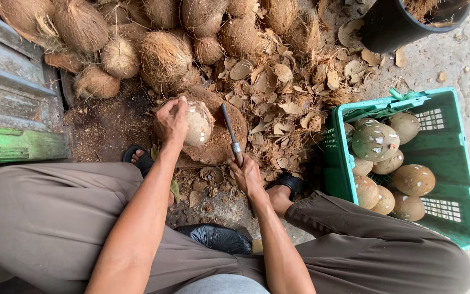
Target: The person sits on the ground and husks coconuts, holding each coconut against a wooden block and chopping off the fibrous outer husk with a machete. Husked coconuts are placed into a green plastic crate beside them, and discarded husks pile on the ground.
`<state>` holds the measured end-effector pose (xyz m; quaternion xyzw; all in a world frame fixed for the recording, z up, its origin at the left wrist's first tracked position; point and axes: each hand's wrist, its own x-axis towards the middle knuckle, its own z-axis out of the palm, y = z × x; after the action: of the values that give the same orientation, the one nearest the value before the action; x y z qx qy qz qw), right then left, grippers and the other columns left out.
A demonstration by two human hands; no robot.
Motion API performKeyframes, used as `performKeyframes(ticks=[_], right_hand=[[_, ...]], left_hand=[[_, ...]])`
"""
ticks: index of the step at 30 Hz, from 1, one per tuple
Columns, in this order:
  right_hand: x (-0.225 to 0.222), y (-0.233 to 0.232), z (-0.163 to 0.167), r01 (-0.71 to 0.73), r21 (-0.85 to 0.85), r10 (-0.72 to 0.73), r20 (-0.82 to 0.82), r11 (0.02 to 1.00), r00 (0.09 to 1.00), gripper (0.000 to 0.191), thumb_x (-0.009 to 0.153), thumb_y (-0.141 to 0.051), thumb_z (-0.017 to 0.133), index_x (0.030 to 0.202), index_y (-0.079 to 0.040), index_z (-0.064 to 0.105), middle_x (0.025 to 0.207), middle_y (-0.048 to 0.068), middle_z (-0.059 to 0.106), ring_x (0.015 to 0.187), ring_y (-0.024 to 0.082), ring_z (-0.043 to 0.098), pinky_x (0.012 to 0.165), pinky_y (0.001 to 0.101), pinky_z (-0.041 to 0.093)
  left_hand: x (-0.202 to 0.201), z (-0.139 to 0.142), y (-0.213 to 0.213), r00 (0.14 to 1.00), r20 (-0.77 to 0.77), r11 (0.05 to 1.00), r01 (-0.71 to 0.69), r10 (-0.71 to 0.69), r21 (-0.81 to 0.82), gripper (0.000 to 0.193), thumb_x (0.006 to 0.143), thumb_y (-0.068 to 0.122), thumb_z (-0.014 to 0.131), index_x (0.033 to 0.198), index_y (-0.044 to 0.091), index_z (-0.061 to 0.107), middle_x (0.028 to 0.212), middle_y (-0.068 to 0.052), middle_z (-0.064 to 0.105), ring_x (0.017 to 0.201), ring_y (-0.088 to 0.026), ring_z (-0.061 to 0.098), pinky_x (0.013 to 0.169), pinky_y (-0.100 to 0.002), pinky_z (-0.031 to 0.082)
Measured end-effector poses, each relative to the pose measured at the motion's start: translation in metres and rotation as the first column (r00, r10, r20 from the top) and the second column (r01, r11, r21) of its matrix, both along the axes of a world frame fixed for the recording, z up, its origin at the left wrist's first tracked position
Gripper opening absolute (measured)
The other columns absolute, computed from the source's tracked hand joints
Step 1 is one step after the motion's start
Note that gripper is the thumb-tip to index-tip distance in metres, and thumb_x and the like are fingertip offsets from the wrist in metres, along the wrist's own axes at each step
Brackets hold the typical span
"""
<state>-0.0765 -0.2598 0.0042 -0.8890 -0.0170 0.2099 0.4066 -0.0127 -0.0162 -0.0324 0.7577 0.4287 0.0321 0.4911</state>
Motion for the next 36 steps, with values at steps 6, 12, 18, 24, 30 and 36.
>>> performKeyframes(ticks=[6,12,18,24,30,36], right_hand=[[-0.004,0.006,0.03,0.215,0.234,-0.19,-0.127,0.948,0.974,0.034,0.097,-0.039,0.064,0.079,-0.011,0.056,0.058,0.0,0.053,0.05,0.013,0.049,0.047,0.0345,0.041],[-0.009,0.029,0.031,0.117,0.186,-0.087,-0.159,0.976,0.983,0.046,0.1,-0.037,0.07,0.072,-0.008,0.048,0.057,-0.002,0.047,0.049,0.01,0.042,0.044,0.0314,0.037],[-0.013,0.022,0.026,0.199,0.333,-0.214,0.007,0.921,0.977,0.038,0.099,-0.03,0.067,0.072,-0.01,0.05,0.055,-0.001,0.053,0.045,0.009,0.047,0.039,0.0299,0.039],[-0.008,0.036,0.024,0.099,0.16,-0.072,-0.168,0.982,0.983,0.026,0.1,-0.026,0.055,0.077,-0.014,0.056,0.058,-0.002,0.057,0.044,0.009,0.049,0.037,0.033,0.043],[-0.009,0.033,0.028,0.167,0.267,-0.172,-0.005,0.949,0.985,0.036,0.1,-0.04,0.06,0.08,-0.012,0.051,0.057,0.001,0.053,0.043,0.011,0.047,0.039,0.0344,0.043],[-0.004,0.029,0.022,0.123,0.147,-0.074,-0.301,0.982,0.951,0.038,0.098,-0.046,0.053,0.076,-0.016,0.053,0.058,-0.001,0.055,0.042,0.015,0.046,0.037,0.0373,0.041]], left_hand=[[0.003,0.003,-0.02,0.997,0.064,0.984,0.024,-0.036,0.175,0.03,0.093,0.047,0.067,0.1,0.02,0.077,0.109,-0.004,0.073,0.095,-0.021,0.067,0.081,-0.04,0.053],[0.012,0.003,-0.03,0.997,0.067,0.967,0.009,-0.027,0.256,0.028,0.092,0.045,0.069,0.098,0.018,0.076,0.112,-0.007,0.072,0.099,-0.026,0.065,0.086,-0.046,0.052],[0.011,0.009,-0.031,0.999,0.024,0.968,0.026,-0.033,0.252,0.026,0.093,0.042,0.07,0.095,0.017,0.076,0.11,-0.007,0.07,0.102,-0.027,0.063,0.088,-0.049,0.048],[0.012,0.008,-0.036,0.996,0.078,0.939,0.022,-0.052,0.342,0.026,0.091,0.039,0.072,0.1,0.014,0.074,0.11,-0.008,0.07,0.097,-0.025,0.063,0.083,-0.043,0.051],[0.007,0.0,-0.034,0.99,0.103,0.916,0.049,-0.098,0.398,0.02,0.089,0.031,0.074,0.098,0.014,0.076,0.105,-0.007,0.071,0.096,-0.025,0.061,0.08,-0.041,0.047],[0.01,-0.004,-0.032,0.989,0.052,0.91,0.109,-0.142,0.399,0.023,0.093,0.037,0.071,0.087,0.016,0.074,0.093,-0.003,0.07,0.088,-0.024,0.061,0.088,-0.044,0.045]])
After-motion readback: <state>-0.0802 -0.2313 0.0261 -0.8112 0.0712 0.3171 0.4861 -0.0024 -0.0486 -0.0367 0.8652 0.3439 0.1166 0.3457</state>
